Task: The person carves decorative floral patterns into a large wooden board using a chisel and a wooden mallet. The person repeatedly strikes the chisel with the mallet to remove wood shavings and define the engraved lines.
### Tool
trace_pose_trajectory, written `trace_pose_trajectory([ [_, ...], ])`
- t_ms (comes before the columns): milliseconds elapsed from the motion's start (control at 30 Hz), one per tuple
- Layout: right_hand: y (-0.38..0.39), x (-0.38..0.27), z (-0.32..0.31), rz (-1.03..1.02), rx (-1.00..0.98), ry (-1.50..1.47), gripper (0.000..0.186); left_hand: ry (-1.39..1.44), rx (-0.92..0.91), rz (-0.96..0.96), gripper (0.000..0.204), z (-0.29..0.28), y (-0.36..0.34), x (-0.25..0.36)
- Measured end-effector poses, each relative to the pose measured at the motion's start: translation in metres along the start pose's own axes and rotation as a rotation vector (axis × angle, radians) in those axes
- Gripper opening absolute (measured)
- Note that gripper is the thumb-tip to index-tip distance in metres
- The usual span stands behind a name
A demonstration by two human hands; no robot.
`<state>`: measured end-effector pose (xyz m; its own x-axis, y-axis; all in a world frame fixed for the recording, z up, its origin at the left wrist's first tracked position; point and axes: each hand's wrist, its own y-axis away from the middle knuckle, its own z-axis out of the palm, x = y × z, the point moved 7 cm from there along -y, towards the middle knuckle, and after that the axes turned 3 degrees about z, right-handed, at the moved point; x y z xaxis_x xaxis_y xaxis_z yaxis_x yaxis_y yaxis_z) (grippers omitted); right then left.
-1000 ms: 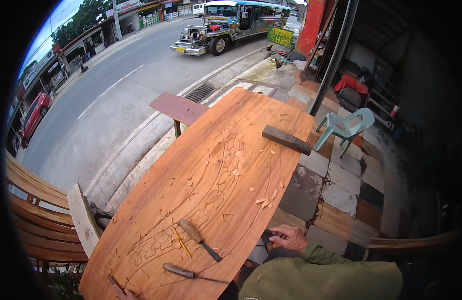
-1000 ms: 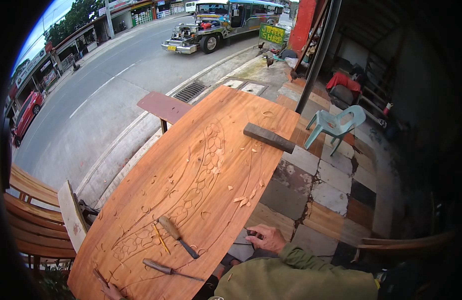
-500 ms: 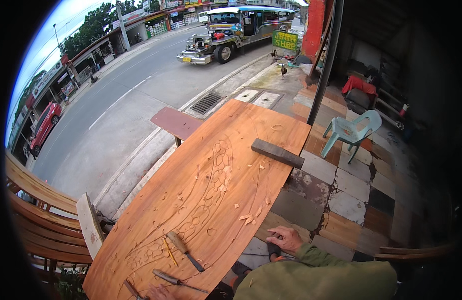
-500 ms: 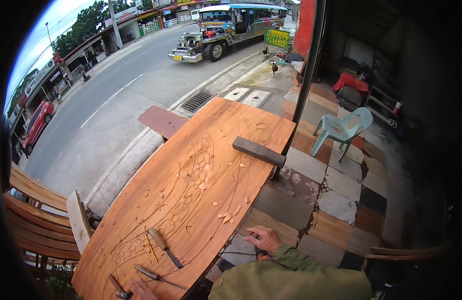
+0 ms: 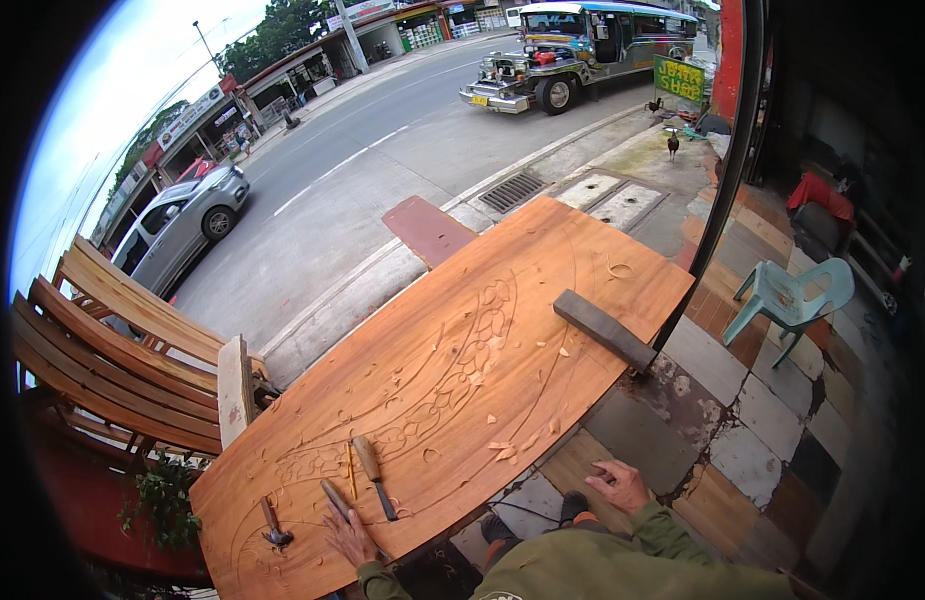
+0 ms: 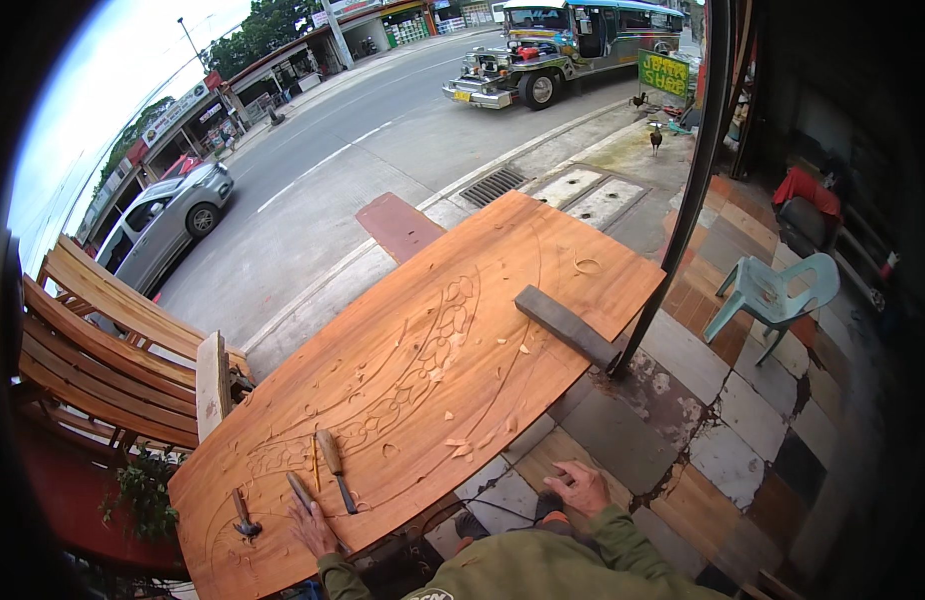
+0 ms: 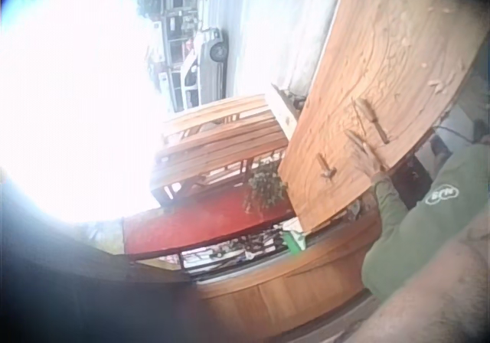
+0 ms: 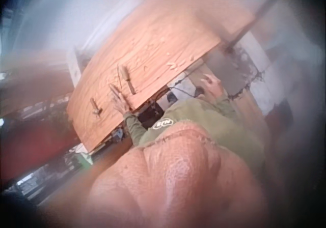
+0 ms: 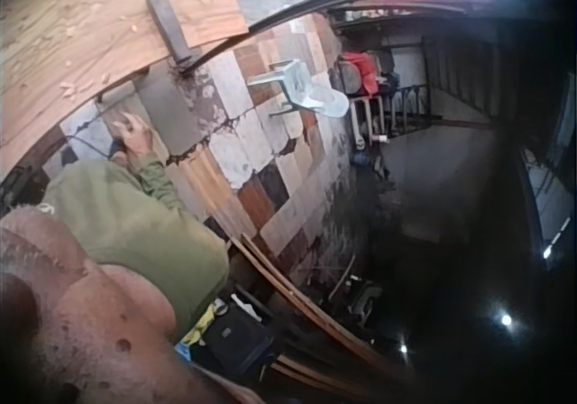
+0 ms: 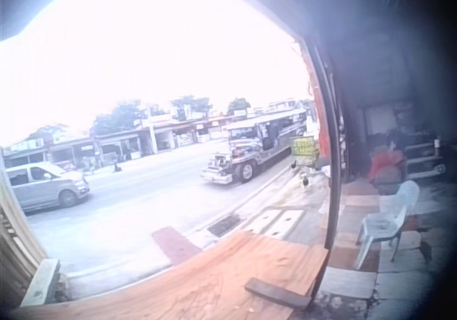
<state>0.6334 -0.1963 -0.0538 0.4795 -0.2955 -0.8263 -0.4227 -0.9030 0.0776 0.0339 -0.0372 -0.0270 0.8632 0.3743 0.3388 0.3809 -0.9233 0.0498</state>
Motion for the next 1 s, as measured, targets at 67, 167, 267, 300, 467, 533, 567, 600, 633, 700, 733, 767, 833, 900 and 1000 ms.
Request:
trace_pose_trajectory([
  [67, -0.003, 0.021, 0.0, 0.025, -0.029, 0.006, 0.049, -0.024, 0.036, -0.006, 0.072, 0.005, -0.003, -0.007],
  [167, -0.001, 0.059, -0.008, 0.1, -0.076, 0.044, 0.052, -0.033, 0.065, -0.028, 0.069, 0.01, -0.001, -0.006],
  [267, 0.004, 0.091, -0.012, 0.151, -0.098, 0.065, 0.054, -0.008, 0.086, -0.066, 0.068, 0.007, -0.003, -0.013],
  [300, 0.005, 0.099, -0.013, 0.164, -0.089, 0.074, 0.055, 0.015, 0.092, -0.076, 0.068, 0.007, -0.003, -0.014],
  [467, 0.005, 0.115, -0.018, 0.256, -0.036, 0.061, 0.058, -0.034, 0.054, -0.054, 0.067, 0.003, 0.0, 0.006],
  [533, 0.002, 0.103, -0.017, 0.266, -0.019, 0.087, 0.057, -0.022, 0.032, -0.065, 0.066, 0.006, -0.002, 0.005],
  [567, -0.003, 0.092, -0.018, 0.238, 0.0, 0.073, 0.053, -0.065, 0.026, -0.056, 0.066, 0.008, -0.003, 0.004],
  [600, -0.007, 0.08, -0.019, 0.212, 0.019, 0.059, 0.05, -0.108, 0.019, -0.047, 0.065, 0.01, -0.006, 0.005],
  [633, -0.011, 0.069, -0.019, 0.21, 0.022, 0.063, 0.05, -0.103, 0.017, -0.046, 0.065, 0.01, -0.007, 0.005],
  [700, -0.024, 0.026, -0.03, 0.097, 0.09, 0.028, 0.043, -0.134, -0.039, -0.077, 0.067, 0.008, -0.003, 0.013],
  [733, -0.035, 0.005, -0.028, 0.089, 0.084, 0.032, 0.043, -0.128, -0.036, -0.087, 0.067, 0.01, -0.006, 0.007],
  [767, -0.047, -0.025, -0.032, -0.02, 0.122, 0.016, 0.042, -0.136, -0.02, -0.098, 0.068, 0.012, -0.007, -0.001],
  [833, -0.076, -0.054, -0.033, -0.128, 0.15, -0.002, 0.041, -0.149, -0.005, -0.119, 0.069, 0.01, -0.009, -0.008],
  [900, -0.11, -0.084, -0.034, -0.424, 0.231, 0.063, 0.045, -0.099, -0.009, -0.081, 0.072, 0.004, -0.005, 0.006],
  [1000, -0.169, -0.116, -0.023, -0.528, 0.316, 0.182, 0.054, -0.053, 0.029, -0.06, 0.074, 0.0, -0.002, 0.006],
])
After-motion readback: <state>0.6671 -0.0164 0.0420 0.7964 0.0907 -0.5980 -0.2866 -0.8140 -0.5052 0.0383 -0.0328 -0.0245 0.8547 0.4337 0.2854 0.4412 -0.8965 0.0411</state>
